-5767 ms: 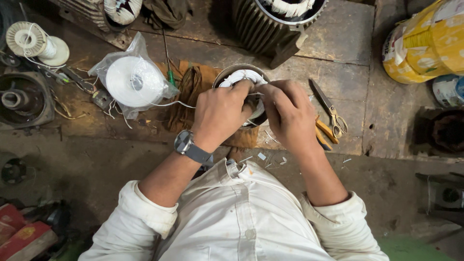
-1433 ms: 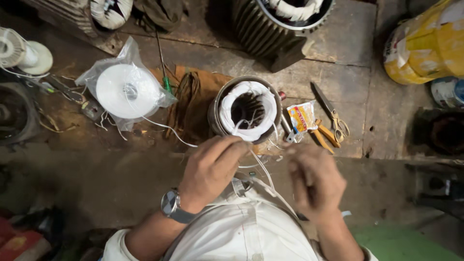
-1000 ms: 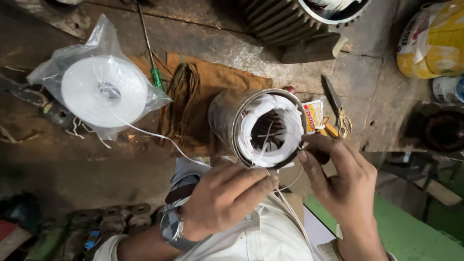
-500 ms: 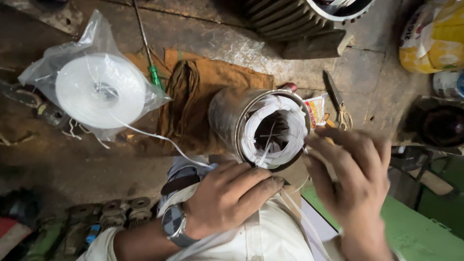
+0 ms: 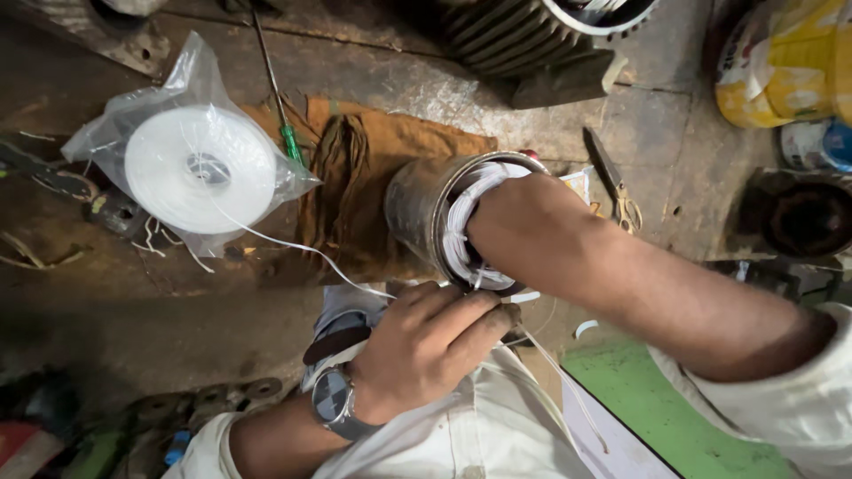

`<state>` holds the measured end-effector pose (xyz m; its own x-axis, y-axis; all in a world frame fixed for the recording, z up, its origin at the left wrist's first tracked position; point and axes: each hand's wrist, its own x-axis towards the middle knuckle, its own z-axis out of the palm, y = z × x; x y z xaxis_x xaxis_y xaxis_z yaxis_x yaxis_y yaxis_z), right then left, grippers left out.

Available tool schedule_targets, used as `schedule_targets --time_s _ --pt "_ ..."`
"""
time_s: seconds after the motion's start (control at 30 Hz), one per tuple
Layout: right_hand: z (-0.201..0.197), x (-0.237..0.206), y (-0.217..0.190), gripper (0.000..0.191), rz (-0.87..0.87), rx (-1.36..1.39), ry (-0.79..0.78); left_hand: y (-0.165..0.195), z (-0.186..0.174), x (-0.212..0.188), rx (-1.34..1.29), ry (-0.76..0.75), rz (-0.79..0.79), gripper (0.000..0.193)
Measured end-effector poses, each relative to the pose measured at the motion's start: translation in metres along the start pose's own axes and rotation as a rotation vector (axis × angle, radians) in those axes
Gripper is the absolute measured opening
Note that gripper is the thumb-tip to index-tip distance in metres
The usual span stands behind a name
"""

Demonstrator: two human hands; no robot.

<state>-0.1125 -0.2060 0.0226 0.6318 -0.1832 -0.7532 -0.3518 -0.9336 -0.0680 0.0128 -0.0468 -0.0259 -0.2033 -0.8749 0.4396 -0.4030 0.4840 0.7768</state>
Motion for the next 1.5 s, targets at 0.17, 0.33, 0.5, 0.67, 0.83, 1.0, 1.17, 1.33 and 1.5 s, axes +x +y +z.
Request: schedule_targets --time_s 0.17,0.33,0.5,0.67,0.83,1.0,1.17,1.33,1.5 --pt "-0.005 -0.005 -0.005 0.01 0.131 0.124 -0.019 0.007 -0.007 0.001 -0.01 0.009 0.006 0.026" --pt "-0.006 -0.018 -0.015 0.014 0.27 0.168 0.044 0.016 -0.011 0.005 -0.067 0.049 0.001 0.03" --pt "0.002 -0.052 -0.023 0.031 0.196 0.34 0.534 0.027 -0.011 0.005 -0.087 0.06 -0.036 0.025" --pt "0.017 -0.069 -0.027 0.025 0.302 0.492 1.026 0.038 -0.005 0.003 -0.064 0.083 -0.097 0.02" --pt "0.035 -0.078 -0.043 0.018 0.425 0.647 1.283 0.051 0.001 0.003 -0.059 0.116 -0.116 0.016" --pt "0.046 -0.117 -0.087 0.036 0.565 0.502 1.294 0.063 0.002 0.0 -0.088 0.153 -0.13 0.014" --pt "0.067 -0.14 -0.141 0.035 0.156 0.611 1.27 0.067 0.006 -0.008 -0.057 0.14 -0.168 0.023" --pt "0.089 -0.11 -0.157 0.015 0.186 1.229 1.647 0.075 0.006 -0.023 -0.037 0.121 -0.16 0.04" --pt "0.104 -0.127 -0.201 0.022 0.179 1.56 1.652 0.085 0.001 -0.029 0.073 0.13 -0.122 0.037"
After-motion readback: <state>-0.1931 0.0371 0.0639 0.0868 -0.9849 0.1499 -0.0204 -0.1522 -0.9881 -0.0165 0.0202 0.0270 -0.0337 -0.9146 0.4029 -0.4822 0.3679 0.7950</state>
